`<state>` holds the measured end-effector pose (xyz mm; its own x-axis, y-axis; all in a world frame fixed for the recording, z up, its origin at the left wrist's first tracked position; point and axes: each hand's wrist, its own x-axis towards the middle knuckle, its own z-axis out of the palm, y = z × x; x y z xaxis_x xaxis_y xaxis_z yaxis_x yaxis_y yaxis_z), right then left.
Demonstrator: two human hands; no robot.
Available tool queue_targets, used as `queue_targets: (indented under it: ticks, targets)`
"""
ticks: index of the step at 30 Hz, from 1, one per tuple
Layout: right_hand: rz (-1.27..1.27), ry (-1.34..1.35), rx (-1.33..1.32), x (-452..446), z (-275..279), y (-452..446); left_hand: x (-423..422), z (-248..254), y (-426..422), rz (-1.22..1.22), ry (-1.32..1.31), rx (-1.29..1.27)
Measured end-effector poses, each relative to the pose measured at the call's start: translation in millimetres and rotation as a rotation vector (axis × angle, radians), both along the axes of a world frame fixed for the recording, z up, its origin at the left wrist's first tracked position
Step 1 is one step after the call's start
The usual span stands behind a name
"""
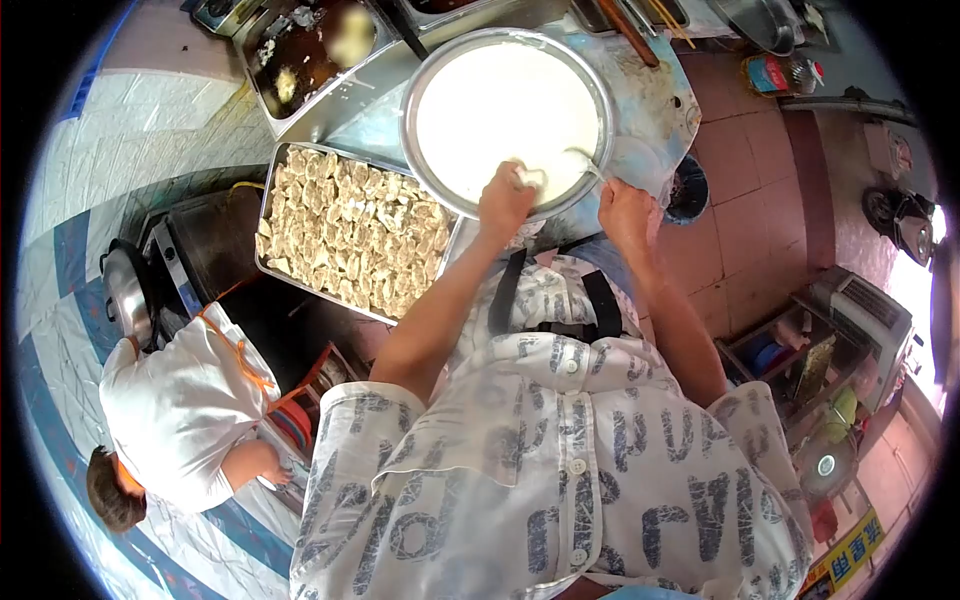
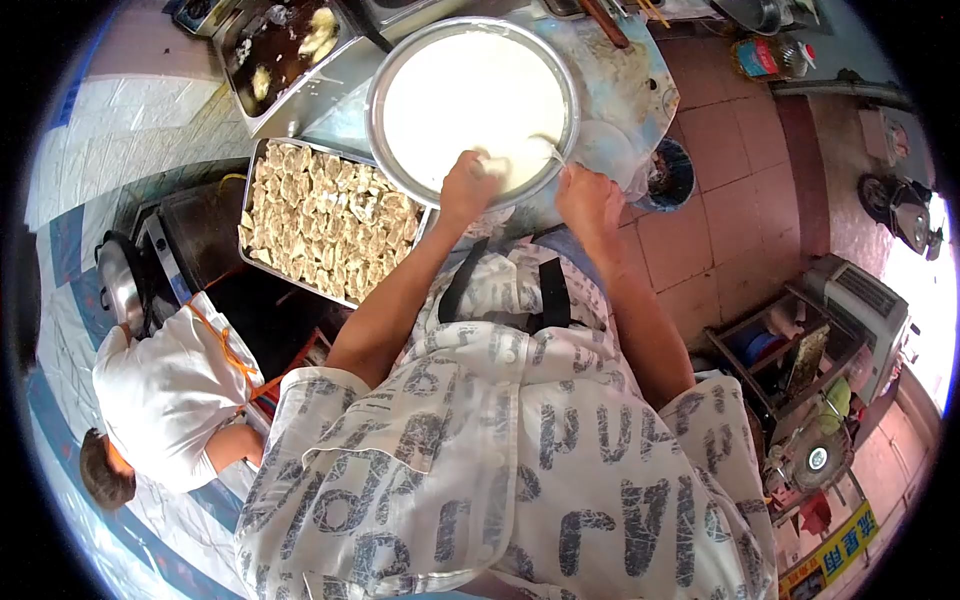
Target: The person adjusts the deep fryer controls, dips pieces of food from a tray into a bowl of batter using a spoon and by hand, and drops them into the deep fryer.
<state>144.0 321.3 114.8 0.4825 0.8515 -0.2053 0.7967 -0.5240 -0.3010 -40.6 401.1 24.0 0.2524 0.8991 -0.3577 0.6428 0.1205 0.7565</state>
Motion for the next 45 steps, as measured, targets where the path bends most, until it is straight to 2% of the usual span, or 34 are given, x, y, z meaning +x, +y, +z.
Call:
queue_targets:
  ticks: [1,4,5,7,10,11,12,15,18,21,24,27,30,33,36,39,42,45]
  targets:
    - [0.019,0.004,-0.002,3,-3,-1,0,-6,2,0.010,-0.035,-0.014]
    - [0.060,0.088,0.022,8,-8,-4,0,-21,8,0.183,-0.458,-0.355]
    - [0.053,0.166,0.052,9,-6,-5,-1,-25,9,0.282,-0.505,-0.470]
    - [0.057,0.293,0.116,3,7,-3,3,0,17,0.473,-0.596,-0.706]
    - [0.051,0.352,0.205,-5,19,-2,-5,-22,26,0.444,-0.706,-0.933]
    - [0.031,0.323,0.220,-4,16,0,-6,-28,24,0.449,-0.703,-0.936]
    - [0.012,0.295,0.235,-4,13,2,-7,-13,22,0.457,-0.700,-0.937]
    - [0.042,0.038,0.054,5,-4,2,-7,-9,22,0.512,-0.750,-0.971]
    - [0.172,0.014,-0.088,5,-8,-5,-11,-17,25,0.578,-0.784,-1.047]
    - [0.015,0.255,0.070,-3,-1,-6,-16,-27,26,0.641,-0.787,-1.063]
    - [0.048,0.419,0.196,-12,13,-5,-20,-45,27,0.605,-0.888,-1.136]
    - [-0.017,0.231,0.329,-8,-5,-3,-21,-48,26,0.573,-0.931,-1.161]
    - [-0.020,0.077,0.157,-3,8,2,-18,-12,31,0.606,-0.884,-1.191]
    - [0.149,-0.019,0.015,6,-17,-8,-16,0,34,0.618,-0.891,-1.216]
    - [0.130,0.036,0.084,0,-16,-10,-22,-10,31,0.618,-0.944,-1.211]
    - [-0.026,0.234,0.118,-8,11,-6,-22,-23,29,0.611,-0.944,-1.161]
    - [0.139,0.328,0.254,-20,31,-5,-15,-19,31,0.628,-0.908,-1.132]
    - [0.084,0.139,0.261,-20,24,-1,-15,-19,30,0.618,-0.899,-1.124]
